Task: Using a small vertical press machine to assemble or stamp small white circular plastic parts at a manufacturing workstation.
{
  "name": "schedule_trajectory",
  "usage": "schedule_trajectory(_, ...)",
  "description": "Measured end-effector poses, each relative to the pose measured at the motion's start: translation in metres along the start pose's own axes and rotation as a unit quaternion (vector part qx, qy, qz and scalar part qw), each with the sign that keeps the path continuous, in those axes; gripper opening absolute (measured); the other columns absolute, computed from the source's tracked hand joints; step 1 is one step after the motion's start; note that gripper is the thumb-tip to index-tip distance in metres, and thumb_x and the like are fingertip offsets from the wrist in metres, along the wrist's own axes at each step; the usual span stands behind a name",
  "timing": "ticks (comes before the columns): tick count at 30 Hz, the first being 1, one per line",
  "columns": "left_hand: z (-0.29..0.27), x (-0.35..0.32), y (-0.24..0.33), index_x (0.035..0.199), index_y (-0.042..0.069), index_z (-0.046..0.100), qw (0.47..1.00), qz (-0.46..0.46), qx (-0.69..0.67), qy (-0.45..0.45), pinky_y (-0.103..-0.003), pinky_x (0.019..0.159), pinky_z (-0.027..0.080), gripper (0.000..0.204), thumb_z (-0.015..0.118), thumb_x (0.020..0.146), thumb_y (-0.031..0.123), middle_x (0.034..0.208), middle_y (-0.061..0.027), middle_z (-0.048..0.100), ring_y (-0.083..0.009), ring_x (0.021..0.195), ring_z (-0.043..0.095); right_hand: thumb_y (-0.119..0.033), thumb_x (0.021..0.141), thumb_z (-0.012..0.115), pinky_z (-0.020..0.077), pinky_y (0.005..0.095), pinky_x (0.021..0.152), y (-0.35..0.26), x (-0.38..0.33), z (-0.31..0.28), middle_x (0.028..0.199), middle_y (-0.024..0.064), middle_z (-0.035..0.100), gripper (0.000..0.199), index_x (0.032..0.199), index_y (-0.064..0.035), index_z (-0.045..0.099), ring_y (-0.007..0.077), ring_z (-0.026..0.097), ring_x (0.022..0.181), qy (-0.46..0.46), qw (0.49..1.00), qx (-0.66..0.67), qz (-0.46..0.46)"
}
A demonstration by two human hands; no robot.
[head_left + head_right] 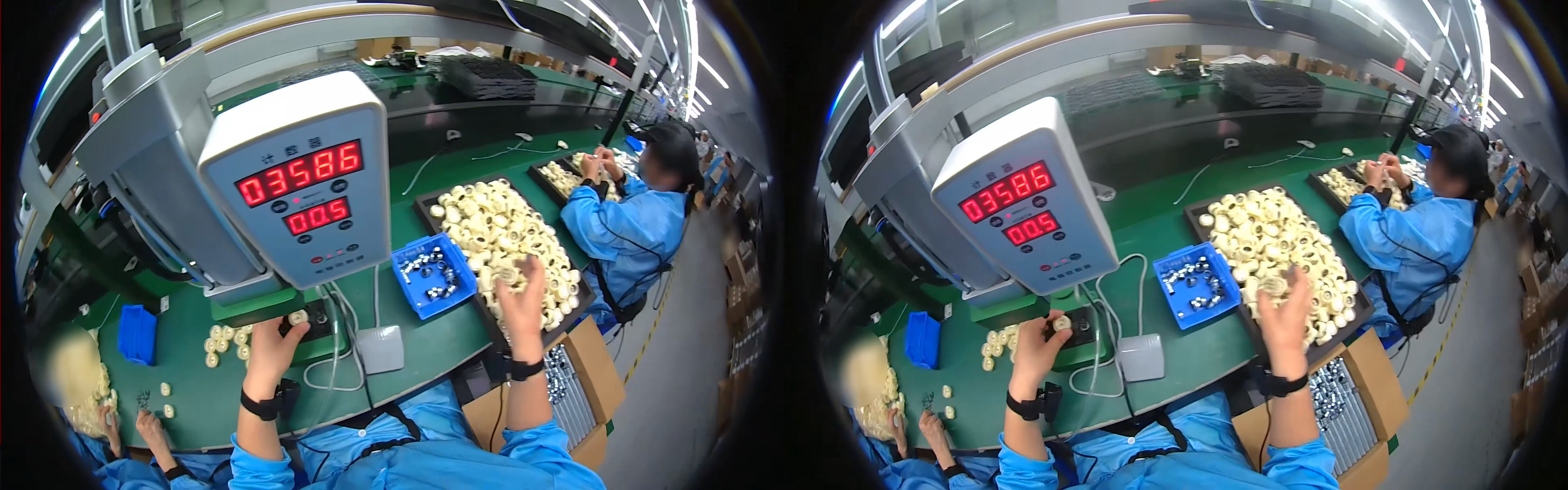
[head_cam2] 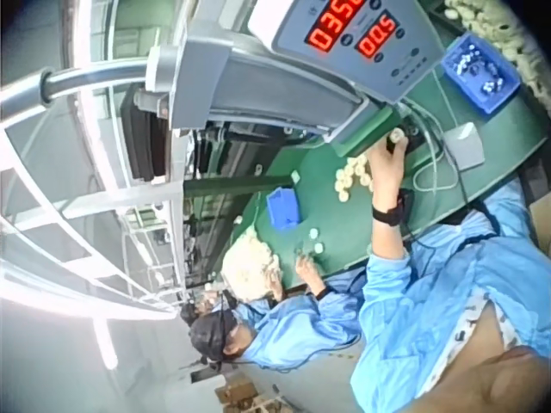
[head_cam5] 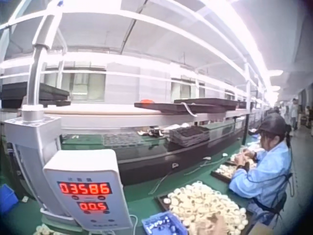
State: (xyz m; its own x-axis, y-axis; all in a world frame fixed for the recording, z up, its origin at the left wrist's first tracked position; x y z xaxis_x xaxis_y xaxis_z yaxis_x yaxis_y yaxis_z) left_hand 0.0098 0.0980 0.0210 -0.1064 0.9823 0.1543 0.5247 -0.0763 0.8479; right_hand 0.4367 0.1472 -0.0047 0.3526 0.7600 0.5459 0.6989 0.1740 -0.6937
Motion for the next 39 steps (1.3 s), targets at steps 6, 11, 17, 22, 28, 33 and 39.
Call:
schedule_trajectory(6, 0.002, 0.004, 0.001, 0.121, -0.005, 0.068, 0.992, 0.055, 0.107, -0.030, -0.033, 0.082, 0.053, 0.039, 0.076, 0.086, 0.011, 0.096, -0.0177, 0.073, -0.0238, 0.084, 0.068, -0.011, 0.100, 0.064, 0.0456, 0.0256, 0.082, -0.020, -0.035, -0.013, 0.105, 0.0044, 0.064, 0.023, 0.119, -0.0005, 0.058, 0.0113, 0.057, 0.093, -0.028, 0.946, 0.299, 0.120)
schedule_trajectory(11, -0.001, -0.022, 0.003, 0.132, 0.004, 0.064, 0.976, 0.096, 0.196, 0.024, -0.040, 0.099, 0.044, 0.049, 0.075, 0.086, 0.015, 0.122, -0.0158, 0.058, -0.0309, 0.111, 0.055, -0.009, 0.101, 0.062, 0.0472, 0.0234, 0.073, -0.074, -0.078, 0.029, 0.091, 0.0055, 0.068, 0.008, 0.101, -0.0022, 0.065, 0.0104, 0.059, 0.080, -0.211, 0.807, 0.502, 0.230)
schedule_trajectory(17, -0.019, -0.082, -0.020, 0.127, 0.003, 0.064, 0.985, 0.010, 0.066, 0.160, -0.038, 0.094, 0.047, 0.043, 0.074, 0.086, 0.010, 0.121, -0.0153, 0.055, -0.0292, 0.110, 0.055, -0.008, 0.102, 0.057, 0.0539, 0.0291, 0.082, -0.148, -0.100, 0.089, 0.113, 0.0156, 0.068, 0.024, 0.126, -0.0021, 0.059, 0.0195, 0.066, 0.098, -0.406, 0.489, 0.665, 0.392)
schedule_trajectory(22, -0.044, -0.145, -0.068, 0.119, 0.003, 0.065, 0.957, -0.044, 0.009, 0.287, -0.028, 0.082, 0.050, 0.027, 0.066, 0.092, 0.001, 0.119, -0.0108, 0.055, -0.0174, 0.096, 0.058, -0.007, 0.103, 0.056, 0.0546, 0.0302, 0.081, -0.190, -0.101, 0.129, 0.123, 0.0168, 0.065, 0.027, 0.130, -0.0028, 0.057, 0.0245, 0.064, 0.106, -0.435, 0.368, 0.698, 0.434)
schedule_trajectory(28, -0.049, -0.186, -0.103, 0.105, 0.001, 0.066, 0.915, -0.046, -0.068, 0.395, -0.028, 0.076, 0.048, 0.016, 0.062, 0.090, -0.005, 0.112, -0.0104, 0.056, -0.0168, 0.086, 0.057, -0.005, 0.103, 0.057, 0.0558, 0.0305, 0.095, -0.203, -0.109, 0.157, 0.124, 0.0110, 0.065, 0.020, 0.122, -0.0046, 0.062, 0.0235, 0.064, 0.115, -0.422, 0.376, 0.710, 0.419)
schedule_trajectory(33, -0.046, -0.173, -0.081, 0.094, 0.000, 0.067, 0.931, -0.042, 0.047, 0.359, -0.033, 0.077, 0.049, 0.013, 0.061, 0.085, -0.008, 0.096, -0.0127, 0.061, -0.0248, 0.087, 0.060, -0.002, 0.102, 0.057, 0.0572, 0.0283, 0.085, -0.223, -0.109, 0.161, 0.117, 0.0084, 0.065, 0.018, 0.118, -0.0049, 0.063, 0.0237, 0.064, 0.107, -0.379, 0.393, 0.705, 0.453)
schedule_trajectory(39, -0.047, -0.175, -0.089, 0.095, -0.001, 0.065, 0.933, 0.017, 0.100, 0.345, -0.030, 0.072, 0.050, 0.014, 0.061, 0.085, -0.010, 0.096, -0.0120, 0.060, -0.0222, 0.084, 0.060, -0.001, 0.101, 0.057, 0.0568, 0.0278, 0.082, -0.218, -0.111, 0.168, 0.112, 0.0092, 0.066, 0.016, 0.116, -0.0043, 0.064, 0.0226, 0.065, 0.103, -0.369, 0.407, 0.715, 0.433)
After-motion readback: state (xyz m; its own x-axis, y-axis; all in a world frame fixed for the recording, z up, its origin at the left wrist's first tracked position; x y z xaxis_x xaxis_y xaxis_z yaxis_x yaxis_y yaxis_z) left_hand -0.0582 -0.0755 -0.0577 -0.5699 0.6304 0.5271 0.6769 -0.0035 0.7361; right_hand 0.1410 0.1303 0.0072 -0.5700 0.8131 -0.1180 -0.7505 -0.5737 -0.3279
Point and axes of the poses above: each hand's wrist, its own x-axis towards the middle knuckle, its own z-axis out of the palm, y = z × x, the point moved 1 cm from there along x, towards the middle knuckle
